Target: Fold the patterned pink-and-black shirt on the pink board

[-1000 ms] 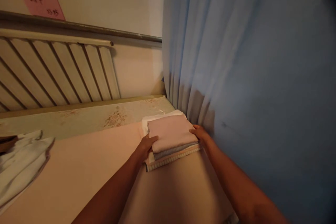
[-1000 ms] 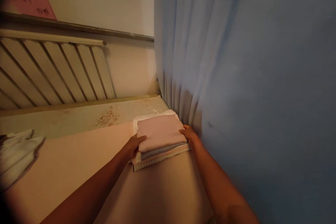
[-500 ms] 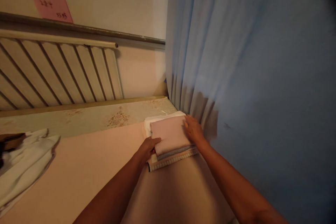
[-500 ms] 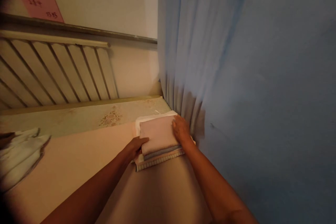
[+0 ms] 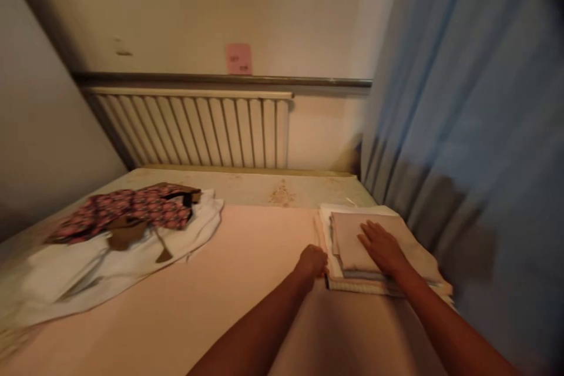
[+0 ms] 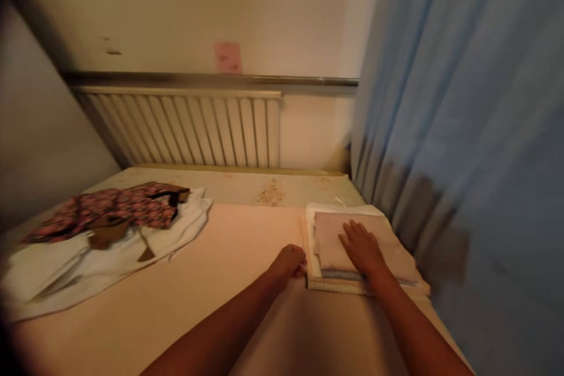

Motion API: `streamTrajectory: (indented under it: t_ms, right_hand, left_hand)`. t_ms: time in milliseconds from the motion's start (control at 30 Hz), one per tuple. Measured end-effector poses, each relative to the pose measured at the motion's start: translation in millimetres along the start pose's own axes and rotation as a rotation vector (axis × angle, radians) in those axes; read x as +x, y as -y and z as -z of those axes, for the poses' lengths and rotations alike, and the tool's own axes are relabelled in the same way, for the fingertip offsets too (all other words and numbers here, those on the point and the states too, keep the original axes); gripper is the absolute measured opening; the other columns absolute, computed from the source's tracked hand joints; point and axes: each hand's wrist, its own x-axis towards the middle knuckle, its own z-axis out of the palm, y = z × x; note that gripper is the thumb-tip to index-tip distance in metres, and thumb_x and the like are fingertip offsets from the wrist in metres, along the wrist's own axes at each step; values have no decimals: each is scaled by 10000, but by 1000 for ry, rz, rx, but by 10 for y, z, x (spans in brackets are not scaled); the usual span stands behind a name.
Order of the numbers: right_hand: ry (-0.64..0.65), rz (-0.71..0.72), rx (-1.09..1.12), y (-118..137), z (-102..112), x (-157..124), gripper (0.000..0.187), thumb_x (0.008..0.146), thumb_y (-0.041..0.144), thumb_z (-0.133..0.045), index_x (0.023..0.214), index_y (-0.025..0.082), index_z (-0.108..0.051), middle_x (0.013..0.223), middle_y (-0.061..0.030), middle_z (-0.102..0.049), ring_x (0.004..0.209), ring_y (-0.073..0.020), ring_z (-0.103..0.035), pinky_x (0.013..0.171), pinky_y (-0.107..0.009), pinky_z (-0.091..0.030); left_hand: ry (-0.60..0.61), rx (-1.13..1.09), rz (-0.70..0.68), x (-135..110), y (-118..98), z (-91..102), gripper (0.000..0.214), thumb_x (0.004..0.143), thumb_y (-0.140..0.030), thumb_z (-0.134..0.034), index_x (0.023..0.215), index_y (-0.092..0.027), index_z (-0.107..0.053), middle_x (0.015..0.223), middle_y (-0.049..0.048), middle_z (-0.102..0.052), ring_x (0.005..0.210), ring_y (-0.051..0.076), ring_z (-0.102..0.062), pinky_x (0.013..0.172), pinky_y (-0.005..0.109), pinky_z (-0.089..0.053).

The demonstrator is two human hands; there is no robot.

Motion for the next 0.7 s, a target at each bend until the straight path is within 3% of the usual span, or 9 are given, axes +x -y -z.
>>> streamTrajectory:
  t_ms: [100,200,300,400,533,700]
  right_hand:
    - [-200,30,51,206,78,-79,469,936,365,-369,1291,124,-560,1414,-177,-512,1362,-316,-399,1078,-524,-349]
    - [-333,138,178,662,49,-328,470,925,329,-350,1253,94,-593,1316,-196,-593,1274,-292,-510,1078,-480,-388]
    - [-323,206,310,1278,-206,-718,454,933,320,-332,1193,123,-648,1215,-173,-666,1141,-276,-621,1015,-460,-472]
    - [-282,304,385,1896,-571,-1135,421,935,310,-358,1145,157,-689,1202,-135,-684,1126,-257,-641,973,-431,-523]
    - [-344,456,361,2534,-912,-1512,369,935,313,-403,1091,204,-719,1156,-98,-711,1042,-234,-689,868,-372,-587]
    - [-519,589,248,2919,-1040,-1622,298,889,262,-490,1078,223,-718,1166,-78,-710,1073,-267,-676,869,-413,-585]
  left_hand:
    - [-40,-59,-25,-385,336,364,163,865,-298,-614,786,-157,-595,733,20,-655,487,94,-561,477,228,-414]
    - [-70,-116,-23,-748,752,754,209,775,-328,-670,694,-183,-543,648,23,-641,423,96,-531,429,226,-355]
    - [-124,-174,1,-1022,1167,1105,242,727,-371,-686,685,-201,-519,609,19,-625,405,94,-509,406,217,-304]
    - [-181,-219,28,-1230,1474,1415,257,700,-387,-690,679,-209,-506,580,19,-614,391,98,-500,389,212,-271]
    - [-285,-251,23,-1491,1595,1883,290,660,-395,-734,669,-202,-519,552,32,-617,354,109,-487,373,213,-274]
    - [-558,-305,-173,-1814,1352,2797,284,661,-394,-734,707,-184,-549,597,14,-625,377,100,-483,395,218,-331]
